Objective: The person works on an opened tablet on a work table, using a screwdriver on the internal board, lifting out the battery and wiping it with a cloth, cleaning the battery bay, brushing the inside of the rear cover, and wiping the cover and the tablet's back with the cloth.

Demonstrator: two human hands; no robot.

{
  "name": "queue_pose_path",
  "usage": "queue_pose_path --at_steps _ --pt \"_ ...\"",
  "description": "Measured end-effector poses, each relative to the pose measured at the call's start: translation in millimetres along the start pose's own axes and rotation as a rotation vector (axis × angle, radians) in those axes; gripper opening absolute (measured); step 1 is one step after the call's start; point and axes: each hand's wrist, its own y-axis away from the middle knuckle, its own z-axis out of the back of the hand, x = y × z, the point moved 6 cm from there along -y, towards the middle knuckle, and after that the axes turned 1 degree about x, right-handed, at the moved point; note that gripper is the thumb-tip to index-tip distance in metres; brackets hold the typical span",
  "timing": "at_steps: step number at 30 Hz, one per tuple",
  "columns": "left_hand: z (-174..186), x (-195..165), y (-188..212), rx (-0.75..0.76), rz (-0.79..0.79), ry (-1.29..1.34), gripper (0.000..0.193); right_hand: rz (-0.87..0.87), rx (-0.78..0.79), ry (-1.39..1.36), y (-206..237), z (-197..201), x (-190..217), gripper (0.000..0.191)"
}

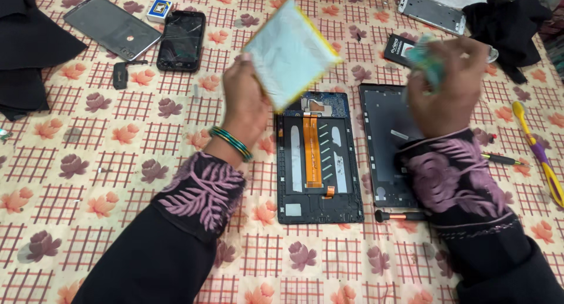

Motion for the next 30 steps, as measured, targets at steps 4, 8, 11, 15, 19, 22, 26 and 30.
queue_pose_path --at_steps 4,8,11,15,19,22,26,30 --pt "31 -10 -25 -0.003 0.019 0.089 0.024 -0.542 0.077 -0.517 0 3 -52 0.03" --pt "41 0 -37 0.027 0.139 0.092 0.023 -0.257 0.28 -0.44 -10 9 -28 0.034" --pt "33 7 -39 0.168 0.171 0.09 0.034 0.0 0.523 -0.394 -17 -9 0 0.038" --pt "28 10 -36 0.249 0.267 0.139 0.041 0.101 0.811 -0.337 -24 -56 16 0.044" --pt "26 8 -35 0.317 0.29 0.159 0.042 0.148 0.782 -0.31 -24 -80 31 0.043" --pt "28 9 -34 0.352 0.287 0.174 0.044 0.189 0.776 -0.298 -21 -90 42 0.04" --pt "29 13 -35 0.408 0.297 0.212 0.046 0.271 0.949 -0.06 -19 -90 34 0.029" --pt "32 14 -36 0.418 0.27 0.184 0.048 0.174 0.889 0.245 -23 -80 15 0.02"
